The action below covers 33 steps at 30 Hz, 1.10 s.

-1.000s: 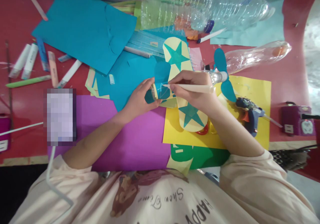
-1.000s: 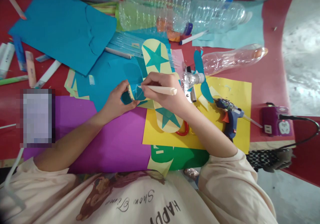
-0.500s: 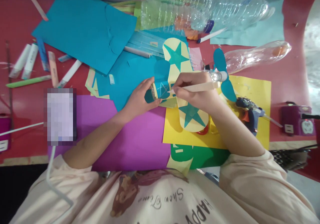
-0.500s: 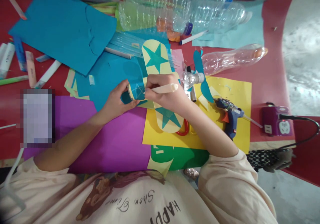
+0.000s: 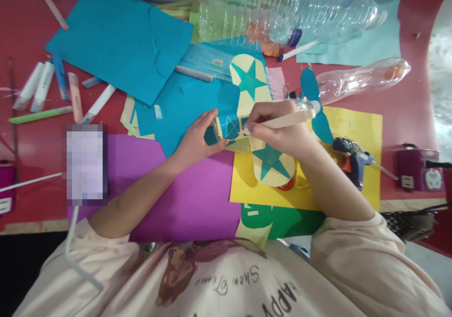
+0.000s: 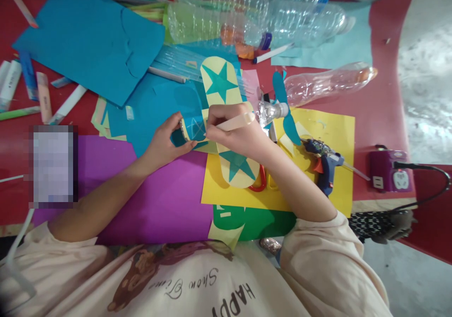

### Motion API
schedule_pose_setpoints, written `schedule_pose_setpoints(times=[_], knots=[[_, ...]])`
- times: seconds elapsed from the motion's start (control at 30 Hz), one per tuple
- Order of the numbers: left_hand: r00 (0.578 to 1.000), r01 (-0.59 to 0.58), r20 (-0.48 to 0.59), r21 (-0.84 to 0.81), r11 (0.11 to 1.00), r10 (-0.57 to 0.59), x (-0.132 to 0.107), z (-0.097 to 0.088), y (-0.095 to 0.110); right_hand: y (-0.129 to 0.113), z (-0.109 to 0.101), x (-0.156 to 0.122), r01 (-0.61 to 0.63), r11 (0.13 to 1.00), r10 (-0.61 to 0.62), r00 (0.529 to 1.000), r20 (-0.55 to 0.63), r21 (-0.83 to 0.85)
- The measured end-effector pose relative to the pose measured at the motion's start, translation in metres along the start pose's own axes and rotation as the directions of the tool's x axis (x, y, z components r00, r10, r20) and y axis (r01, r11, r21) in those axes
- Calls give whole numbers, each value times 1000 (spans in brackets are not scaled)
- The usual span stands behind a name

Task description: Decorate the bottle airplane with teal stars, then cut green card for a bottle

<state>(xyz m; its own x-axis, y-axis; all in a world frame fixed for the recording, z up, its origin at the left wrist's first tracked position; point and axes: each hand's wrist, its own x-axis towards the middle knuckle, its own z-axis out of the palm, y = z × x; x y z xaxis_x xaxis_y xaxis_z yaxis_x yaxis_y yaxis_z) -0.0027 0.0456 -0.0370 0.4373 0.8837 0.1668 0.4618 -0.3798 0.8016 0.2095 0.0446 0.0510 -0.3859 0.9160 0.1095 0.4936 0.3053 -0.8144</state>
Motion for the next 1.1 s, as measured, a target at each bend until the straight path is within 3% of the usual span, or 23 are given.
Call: schedule_pose_setpoints(times=[0.1,0.23,0.43,0.93,1.1], knots=[[1000,14,7,-3,1000,-14,0,-1,2,1,4,-1,23,998,-21,999,-44,56],[1000,10,8,-1,1000,-10,2,-3,4,2,11,-1,85,991,-83,996,-18,102],[999,20,36,16,1000,-20,3,-3,3,4,14,-1,24,998,-26,999,21,52],[1000,6,1,-1,1000,-6,2,-2,2,4,13,-1,27,999,-28,999,16,27],[1000,14,21,-3,1000,-14,2,-3,2,4,14,-1,112,993,-112,994,3,27]])
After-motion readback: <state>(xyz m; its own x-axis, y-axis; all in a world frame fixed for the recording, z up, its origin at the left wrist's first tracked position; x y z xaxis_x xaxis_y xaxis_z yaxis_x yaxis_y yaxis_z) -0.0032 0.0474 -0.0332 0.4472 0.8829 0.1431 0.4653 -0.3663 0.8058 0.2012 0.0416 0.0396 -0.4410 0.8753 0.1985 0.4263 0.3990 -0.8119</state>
